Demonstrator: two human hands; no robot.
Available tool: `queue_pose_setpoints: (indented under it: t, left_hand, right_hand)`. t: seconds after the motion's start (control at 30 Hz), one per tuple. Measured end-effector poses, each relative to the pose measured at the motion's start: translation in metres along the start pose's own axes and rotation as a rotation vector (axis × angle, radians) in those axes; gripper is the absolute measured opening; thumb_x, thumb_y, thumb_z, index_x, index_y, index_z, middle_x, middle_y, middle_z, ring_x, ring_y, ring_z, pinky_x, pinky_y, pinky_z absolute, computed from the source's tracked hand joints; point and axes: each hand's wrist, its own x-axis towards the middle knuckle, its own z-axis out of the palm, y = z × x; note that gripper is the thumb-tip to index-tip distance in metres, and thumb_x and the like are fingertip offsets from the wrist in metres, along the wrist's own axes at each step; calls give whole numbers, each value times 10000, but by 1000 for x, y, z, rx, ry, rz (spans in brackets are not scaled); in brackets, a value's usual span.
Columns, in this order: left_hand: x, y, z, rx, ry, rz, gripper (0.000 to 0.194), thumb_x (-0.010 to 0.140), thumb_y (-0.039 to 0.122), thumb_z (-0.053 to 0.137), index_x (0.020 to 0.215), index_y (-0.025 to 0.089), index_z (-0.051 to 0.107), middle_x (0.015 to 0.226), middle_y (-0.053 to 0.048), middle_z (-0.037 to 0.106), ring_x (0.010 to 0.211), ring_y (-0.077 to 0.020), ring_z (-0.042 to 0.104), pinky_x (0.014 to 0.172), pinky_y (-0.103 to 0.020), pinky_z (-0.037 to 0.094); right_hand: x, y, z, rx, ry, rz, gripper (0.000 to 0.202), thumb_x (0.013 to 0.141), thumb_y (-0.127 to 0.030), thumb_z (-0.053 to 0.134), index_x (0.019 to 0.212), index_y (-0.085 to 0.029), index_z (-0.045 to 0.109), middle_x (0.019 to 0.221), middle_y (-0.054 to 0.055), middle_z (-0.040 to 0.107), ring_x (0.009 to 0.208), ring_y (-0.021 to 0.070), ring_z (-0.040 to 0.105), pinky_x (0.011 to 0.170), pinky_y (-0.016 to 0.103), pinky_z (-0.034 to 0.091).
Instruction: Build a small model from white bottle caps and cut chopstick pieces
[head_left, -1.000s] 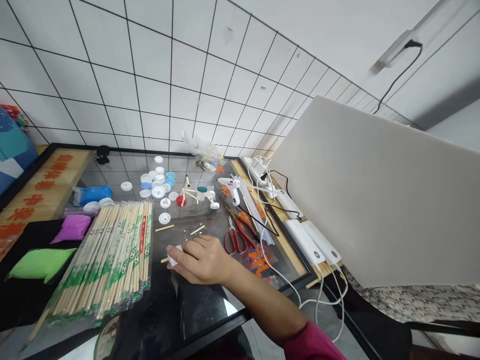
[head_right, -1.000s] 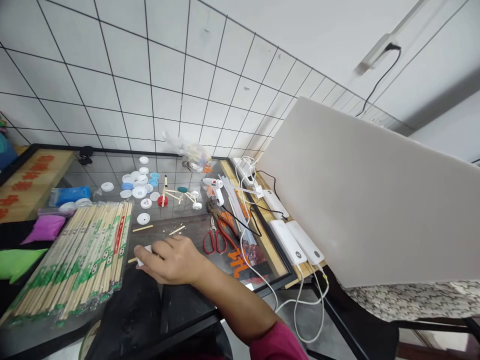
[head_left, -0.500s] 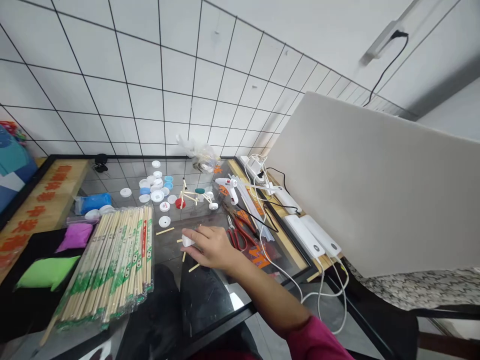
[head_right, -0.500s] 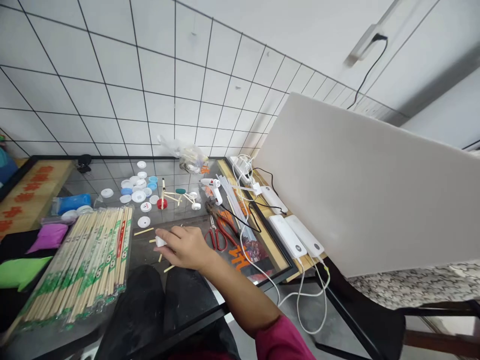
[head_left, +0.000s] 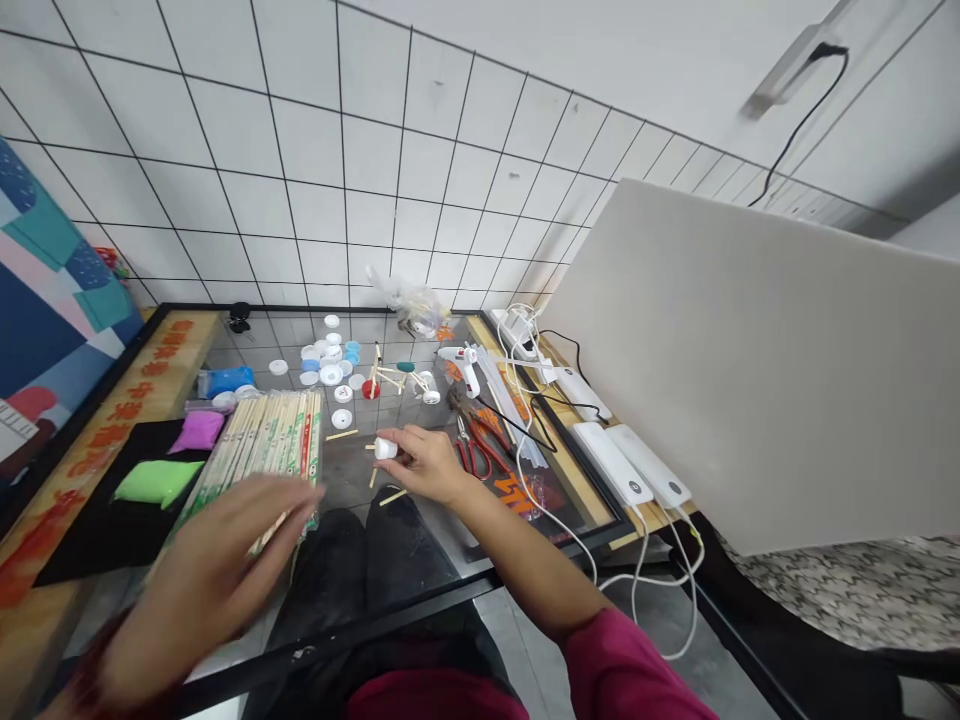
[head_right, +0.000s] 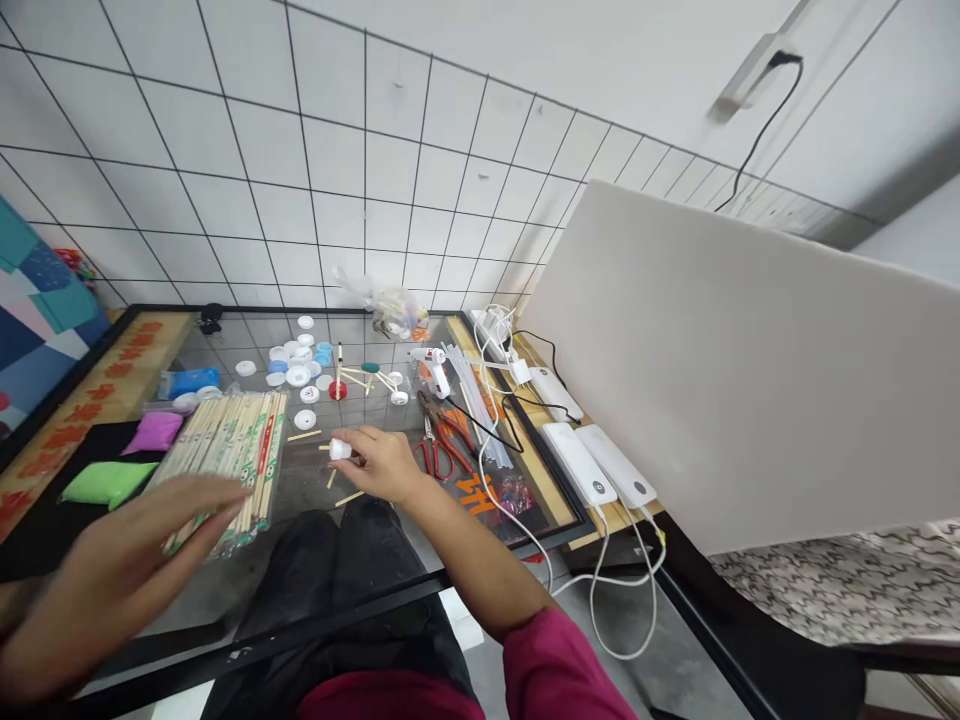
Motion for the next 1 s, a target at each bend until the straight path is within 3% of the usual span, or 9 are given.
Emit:
queue_pose_setpoints:
  t: [0.07,0.17,0.3,0.4,0.5,0.6,0.77,1.0]
  left_hand:
    - [23,-11,35,28,-97,28,260,960,343,523,1094,257,728,1123,-74,728,1037,-236,686,919,-371,573]
    - [43,-26,82,-13,-127,-22,412,901,407,612,1245,188,671,1245,-134,696,1154,-302,656,983,-462,551]
    - [40,-31,110,-277,-185,-239,456,856,448,657,1227,184,681,1093,-108,763,891,-244,745,815,-395,625]
    - [37,-26,113,-421,-167,-347,449,827,436,686,1187,169,705,1071,-106,775,867,-239,752,813,-384,631]
    - [38,-23,113,-485,-171,-348,430,791,438,718,1125,168,737,1049,-110,782,874,-258,749,795,-396,638]
    - [38,-25,112,-512,-138,-347,412,776,418,736,1100,163,746,1042,-114,780,854,-255,750,790,-401,642]
    - [28,-25,112,-569,71,-380,397,787,374,741,1116,153,734,1087,-115,764,897,-237,750,834,-383,639]
    - [21,-17,105,-605,116,-292,387,805,313,754,1164,175,713,1152,-103,747,1016,-237,728,902,-366,621]
  right_hand:
    - [-1,1,-2,-113,14,-67,359,945,-438,620,1186,-179,682,792,23,686,641,104,610,590,195,446]
    - [-1,2,-3,-255,61,-179,312,964,-382,581,1189,-189,677,801,30,684,664,118,616,614,215,456]
    - [0,5,-4,-340,120,-264,299,970,-321,557,1208,-180,668,800,35,671,690,132,618,636,234,473]
    - [-1,6,-6,-365,108,-300,307,977,-290,540,1236,-170,653,824,44,670,737,141,630,688,249,498]
    - [-2,5,-12,-405,62,-365,317,977,-266,541,1267,-186,637,866,50,684,789,146,649,712,259,506]
    - [0,1,-19,-414,38,-394,361,979,-347,578,1293,-171,615,861,49,692,779,144,654,705,263,505]
    - [5,-6,-29,-397,103,-473,422,955,-421,633,1268,-139,618,840,45,712,720,139,649,651,266,492]
    - [9,-15,-47,-449,196,-483,477,932,-392,675,1339,-164,576,888,54,733,737,155,650,630,290,471]
